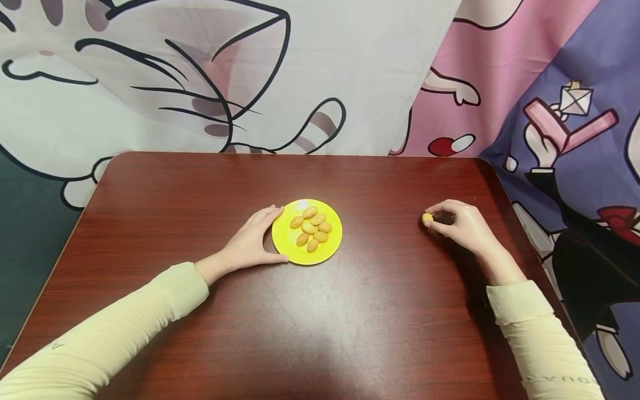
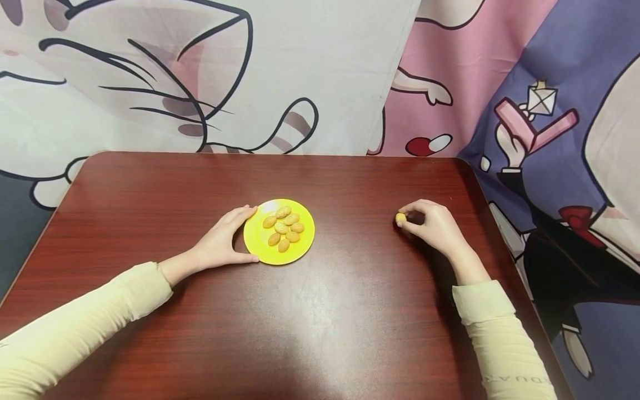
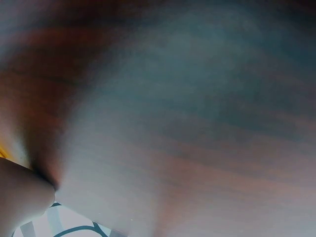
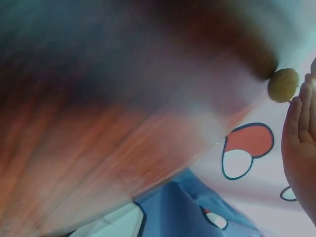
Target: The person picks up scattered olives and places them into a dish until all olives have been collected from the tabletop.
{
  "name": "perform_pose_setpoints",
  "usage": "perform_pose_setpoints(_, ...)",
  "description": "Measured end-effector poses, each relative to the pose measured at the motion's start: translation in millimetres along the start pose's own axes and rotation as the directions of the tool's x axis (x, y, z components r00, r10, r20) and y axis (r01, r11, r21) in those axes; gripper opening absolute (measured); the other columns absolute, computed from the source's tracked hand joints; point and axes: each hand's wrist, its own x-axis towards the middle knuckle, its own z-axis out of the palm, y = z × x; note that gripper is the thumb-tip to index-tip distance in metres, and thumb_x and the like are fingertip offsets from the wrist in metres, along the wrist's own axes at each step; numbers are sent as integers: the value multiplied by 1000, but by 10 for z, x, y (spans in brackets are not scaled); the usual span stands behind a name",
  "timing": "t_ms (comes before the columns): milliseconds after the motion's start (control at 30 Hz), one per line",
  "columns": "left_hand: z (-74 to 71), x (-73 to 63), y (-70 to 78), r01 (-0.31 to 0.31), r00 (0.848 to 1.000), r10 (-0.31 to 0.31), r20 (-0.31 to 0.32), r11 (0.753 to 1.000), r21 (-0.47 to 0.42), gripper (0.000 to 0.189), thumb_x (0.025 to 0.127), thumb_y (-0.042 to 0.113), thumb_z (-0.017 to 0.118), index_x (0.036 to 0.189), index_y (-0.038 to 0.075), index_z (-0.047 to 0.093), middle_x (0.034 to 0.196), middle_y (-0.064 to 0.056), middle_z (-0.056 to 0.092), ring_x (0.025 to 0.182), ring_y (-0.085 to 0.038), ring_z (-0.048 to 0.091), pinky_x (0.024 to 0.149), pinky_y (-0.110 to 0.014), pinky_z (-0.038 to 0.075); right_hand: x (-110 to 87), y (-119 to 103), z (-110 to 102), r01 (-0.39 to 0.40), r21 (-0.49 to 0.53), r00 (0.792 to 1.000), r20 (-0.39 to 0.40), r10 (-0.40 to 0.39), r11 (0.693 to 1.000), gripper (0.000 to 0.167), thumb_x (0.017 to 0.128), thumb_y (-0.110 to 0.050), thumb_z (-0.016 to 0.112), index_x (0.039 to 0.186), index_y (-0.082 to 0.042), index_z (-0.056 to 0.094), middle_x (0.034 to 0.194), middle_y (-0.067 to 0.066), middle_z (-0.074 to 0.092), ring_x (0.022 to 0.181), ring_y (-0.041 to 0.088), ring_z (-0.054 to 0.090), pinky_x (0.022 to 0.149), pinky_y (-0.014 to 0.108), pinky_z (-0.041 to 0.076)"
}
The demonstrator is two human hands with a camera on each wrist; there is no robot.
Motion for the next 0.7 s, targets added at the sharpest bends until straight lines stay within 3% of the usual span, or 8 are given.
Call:
perform_pose_setpoints(200,3,1,0,1,1000,-1,2,1000,4,116,76,41,96,166,5,32,172,-18,31,163,-37,25,128,-63,30,72,-138,54,25,34,1000,-1,-25,999,20,88,-13,87,107,-10,82,99,7,79,92,9,67,84,2,42)
perform_pose_setpoints(400,3,-3,-2,-3,1000,3,0,1000,2,116,75,41,96,166,5,32,172,-18,32,162,-37,26,128,-63,31,150,-297,130,64,78,998,-3,-64,995,20,89,-12,87,108,-9,82,99,6,79,92,19,70,83,6,47)
perform_pose_setpoints(700,6,-1,-1,-4,1000,4,-1,1000,2,116,75,41,96,166,5,32,172,-18,32,162,-37,26,128,-63,31,243,-535,256,104,139,995,-7,-104,985,21,88,-10,87,108,-10,82,100,5,79,93,22,73,85,5,47)
